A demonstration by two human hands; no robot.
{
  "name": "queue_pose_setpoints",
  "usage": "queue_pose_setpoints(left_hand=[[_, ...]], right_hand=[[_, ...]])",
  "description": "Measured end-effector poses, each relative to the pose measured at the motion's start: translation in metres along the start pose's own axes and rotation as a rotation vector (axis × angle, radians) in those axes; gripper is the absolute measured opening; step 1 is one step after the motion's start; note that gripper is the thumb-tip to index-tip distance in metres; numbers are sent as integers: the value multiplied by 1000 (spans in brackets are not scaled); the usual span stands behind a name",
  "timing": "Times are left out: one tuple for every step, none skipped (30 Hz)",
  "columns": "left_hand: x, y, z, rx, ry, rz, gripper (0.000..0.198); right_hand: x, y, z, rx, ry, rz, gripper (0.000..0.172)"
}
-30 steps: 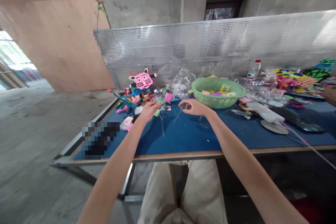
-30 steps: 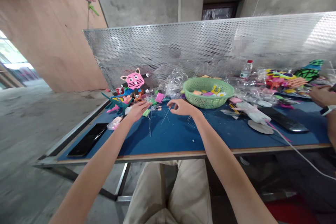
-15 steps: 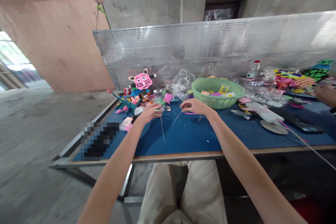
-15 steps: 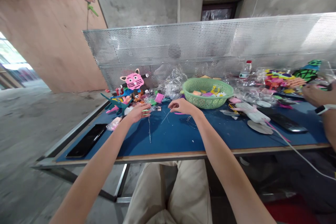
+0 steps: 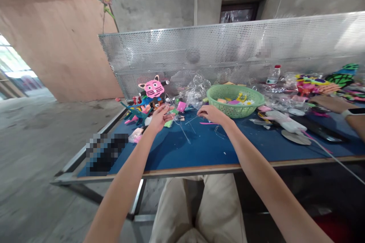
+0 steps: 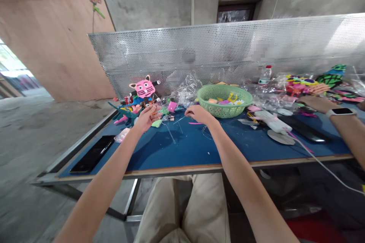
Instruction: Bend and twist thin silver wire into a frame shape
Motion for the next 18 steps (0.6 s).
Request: queue_pose_setpoints(left_hand=[[3,-1,0,2,-38,12,45],[5,-2,0,0,-74,19,45],[7,-4,1,-4,-105,22,46],[8,-5,2,-6,-132,20,46],[9,-7,3,-10,-154,14,47],[10,-9,4,-12,-172,2,47],[10,-10,5,-16,-187,-16,48],[10,-11,5,-21,-201,-36,48],[11,-13,6,-29,-215,-54,48],[11,-14,6,-40,-228,-66,48],[10,-15,7,-54,-240,-71,48],[10,-16,7,-66,-249,-72,48],[10,-18,7,-79,-255,-69,48],[9,-19,8,-90,-257,-65,47],[8,-20,8,-100,-257,-59,47],[8,-21,9,-109,-255,-54,47],[7,-23,10,-117,-252,-51,47],[6,-24,10,-125,-249,-54,47]], right_hand=[[-2,3,-1,49,-8,19,20],[-4,7,-1,101,-21,33,19],[-5,10,-1,153,-37,43,17],[-7,12,-1,201,-54,46,17],[-9,13,-1,241,-69,44,16],[-11,14,-2,271,-79,36,17],[-14,13,-2,290,-82,24,17],[-16,12,-3,303,-81,9,18],[-19,10,-4,314,-79,-8,18],[-21,9,-4,326,-78,-24,18],[-24,7,-5,339,-72,-40,18],[-27,6,-5,348,-59,-56,18],[-31,4,-5,349,-35,-73,18],[-35,2,-6,344,-1,-89,17],[-40,0,-6,330,37,-105,17],[-44,-3,-7,311,69,-118,16],[-47,-5,-7,290,86,-126,15],[-49,-8,-8,271,88,-129,15]])
Point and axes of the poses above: each hand's wrist, its own z-axis away from the middle knuckle, its own y-axis out of the back of the hand, x = y × z, the point moved 5 cm from there along -z, towards the middle knuckle, and after that the axes turned 11 degrees about z, right-handed, at the moved point
